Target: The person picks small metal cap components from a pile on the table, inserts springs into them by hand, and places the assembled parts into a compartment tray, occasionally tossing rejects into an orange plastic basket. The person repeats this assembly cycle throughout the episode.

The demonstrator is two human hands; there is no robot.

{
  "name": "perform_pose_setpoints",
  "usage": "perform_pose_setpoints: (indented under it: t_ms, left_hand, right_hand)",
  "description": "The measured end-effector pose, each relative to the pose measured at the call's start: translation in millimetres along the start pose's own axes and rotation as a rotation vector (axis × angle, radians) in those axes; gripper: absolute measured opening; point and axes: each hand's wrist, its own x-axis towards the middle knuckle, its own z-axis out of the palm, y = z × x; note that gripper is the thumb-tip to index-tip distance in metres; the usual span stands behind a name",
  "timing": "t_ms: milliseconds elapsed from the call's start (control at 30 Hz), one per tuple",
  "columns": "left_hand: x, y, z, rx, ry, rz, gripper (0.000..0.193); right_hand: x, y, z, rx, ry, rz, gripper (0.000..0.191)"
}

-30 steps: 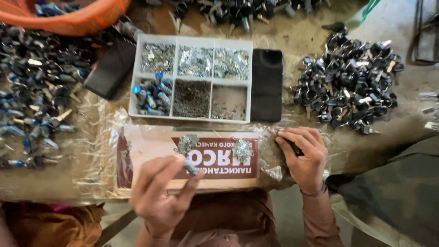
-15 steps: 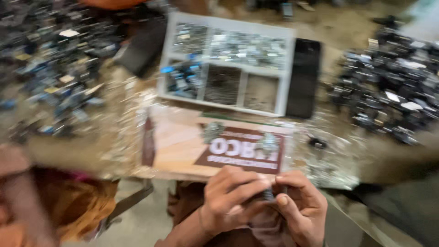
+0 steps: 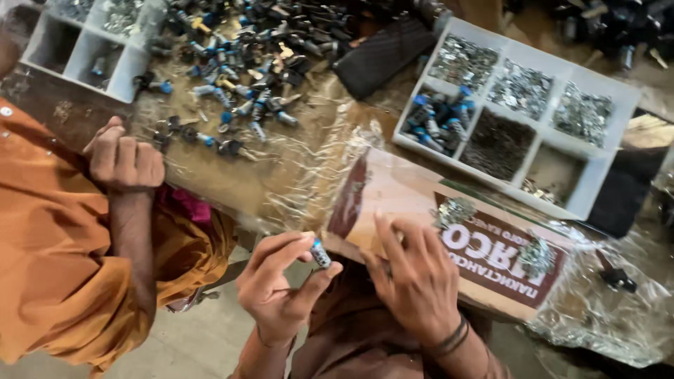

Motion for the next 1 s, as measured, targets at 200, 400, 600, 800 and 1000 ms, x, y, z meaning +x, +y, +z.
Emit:
perform_pose_setpoints:
  t_ms: [200, 400, 600, 800, 1000]
  left_hand:
    - [2, -4, -8, 0.034, -0.006, -0.011, 0.042]
    - [6, -5, 8, -0.113, -0.115, 0.012, 0.041]
    - [3, 0, 34, -0.246, -0.349, -0.006, 0.045]
    - [-2, 16, 48, -0.356, -0.498, -0.080, 0.041]
    - [-3, 21, 55, -0.344, -0.605, -0.063, 0.044]
  right_hand:
    - [40, -7, 11, -0.144, -0.166, 0.093, 0.074]
    - [-15, 23, -11, -0.063, 0.003, -0.222, 0.038]
    - [-68, 30, -15, 0.859, 0.244, 0.389, 0.013]
    - [-73, 27, -29, 0.577, 0.294, 0.128, 0.019]
    - [-74, 30, -36, 0.531, 0.291, 0.132, 0.026]
